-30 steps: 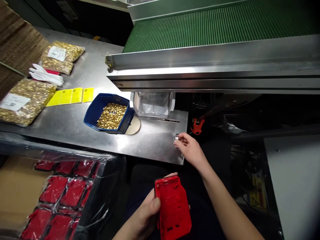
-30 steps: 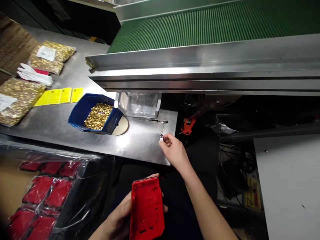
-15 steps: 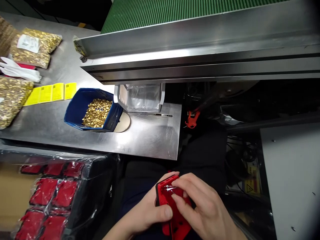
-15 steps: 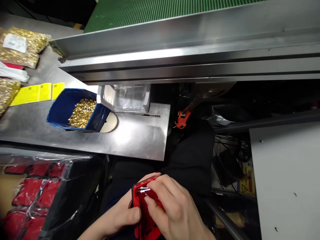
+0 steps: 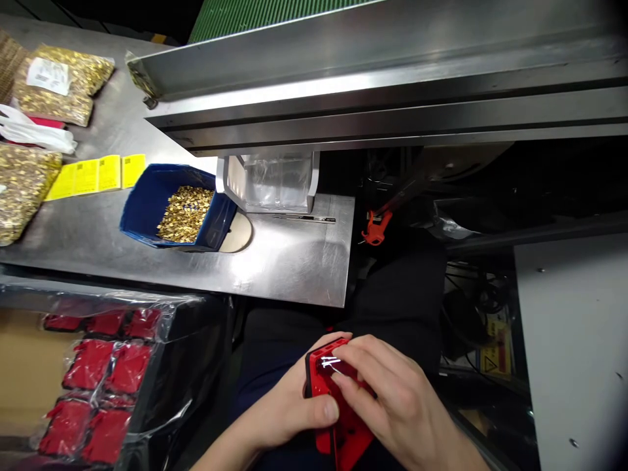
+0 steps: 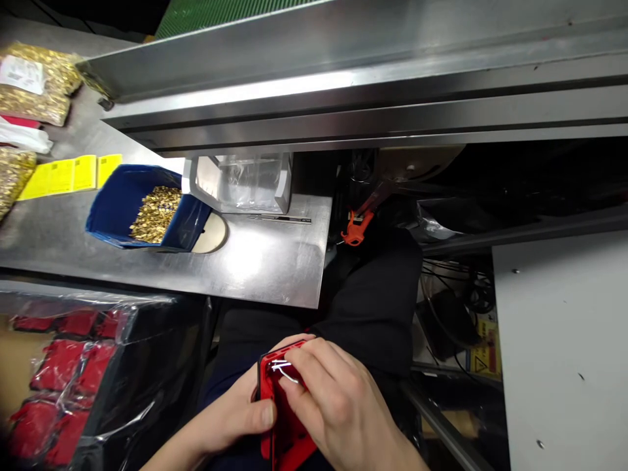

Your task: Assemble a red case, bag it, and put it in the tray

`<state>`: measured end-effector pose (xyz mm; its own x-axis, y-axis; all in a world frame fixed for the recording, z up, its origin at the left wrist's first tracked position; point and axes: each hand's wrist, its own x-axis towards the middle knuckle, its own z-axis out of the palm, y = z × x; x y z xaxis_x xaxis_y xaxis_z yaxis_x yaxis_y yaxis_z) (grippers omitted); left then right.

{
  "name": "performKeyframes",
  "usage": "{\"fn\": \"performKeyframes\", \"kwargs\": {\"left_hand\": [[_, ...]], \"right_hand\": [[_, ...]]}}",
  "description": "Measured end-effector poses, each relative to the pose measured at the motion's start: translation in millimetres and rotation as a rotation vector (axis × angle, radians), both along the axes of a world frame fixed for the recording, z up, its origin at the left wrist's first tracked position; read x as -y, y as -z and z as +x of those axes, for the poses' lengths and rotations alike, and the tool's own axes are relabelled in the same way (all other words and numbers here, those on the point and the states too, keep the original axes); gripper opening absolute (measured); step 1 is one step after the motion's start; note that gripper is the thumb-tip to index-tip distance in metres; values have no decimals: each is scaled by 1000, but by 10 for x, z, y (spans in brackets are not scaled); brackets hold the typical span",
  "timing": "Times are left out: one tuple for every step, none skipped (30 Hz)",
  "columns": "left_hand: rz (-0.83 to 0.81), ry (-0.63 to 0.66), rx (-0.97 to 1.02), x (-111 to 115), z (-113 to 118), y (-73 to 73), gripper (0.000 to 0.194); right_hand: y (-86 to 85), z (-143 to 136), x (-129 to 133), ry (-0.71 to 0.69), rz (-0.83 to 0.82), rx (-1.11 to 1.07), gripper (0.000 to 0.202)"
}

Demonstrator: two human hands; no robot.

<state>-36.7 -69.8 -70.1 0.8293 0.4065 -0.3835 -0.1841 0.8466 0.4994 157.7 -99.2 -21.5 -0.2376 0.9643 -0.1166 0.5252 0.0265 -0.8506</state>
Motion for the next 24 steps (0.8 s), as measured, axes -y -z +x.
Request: {"fn": "performKeyframes", "kwargs": {"left_hand": [[0,-1,-1,0,2,1,89],[0,0,-1,1,3,2,89],[-1,0,2,2,5,5,89],[-2,2,4,3,6,7,89],[-1,4,4,5,8,10,89],[1,6,2,7,10,12,90],[2,8,-2,9,12,14,91],[2,7,-9,12,13,16,91],[3,8,-15,14,15,17,91],[4,6,-23,16,16,19,91],[5,8,-29,18,17,22,91],[5,11,-33,20,18,25,91],[6,13,-36,23,18,30,91],[7,15,-40,27,18,34,92],[7,18,-44,32,18,40,93],[9,20,-53,38,18,44,94],[14,23,-63,43,18,49,95],[17,26,-77,46,20,52,95],[19,31,-87,46,22,54,94],[19,35,-91,43,25,55,93],[17,36,-85,37,28,55,92],[11,38,-68,28,32,54,90],[2,39,-47,17,34,54,88],[-5,39,-25,8,34,56,85]], "right_hand": [[6,1,9,-2,9,6,21],[11,2,16,-1,20,13,22],[15,3,21,3,32,21,22],[17,2,23,8,44,28,22],[18,2,23,15,56,34,22],[18,1,20,17,67,36,22],[17,1,16,17,73,38,23],[16,2,12,15,77,38,23],[15,4,9,13,78,40,24],[14,6,8,12,78,43,24],[12,9,9,12,79,49,24],[11,12,14,12,85,56,24],[11,16,20,13,94,64,23],[10,21,28,12,103,72,23],[10,26,37,8,112,81,22],[12,31,45,2,119,92,22],[15,35,51,-7,119,106,22],[19,39,55,-18,112,120,21],[24,41,57,-29,103,133,21],[29,43,56,-38,96,141,20],[32,45,53,-43,89,144,20],[32,47,47,-47,78,137,20],[28,52,40,-46,59,120,20],[20,62,32,-38,33,91,20]]}}
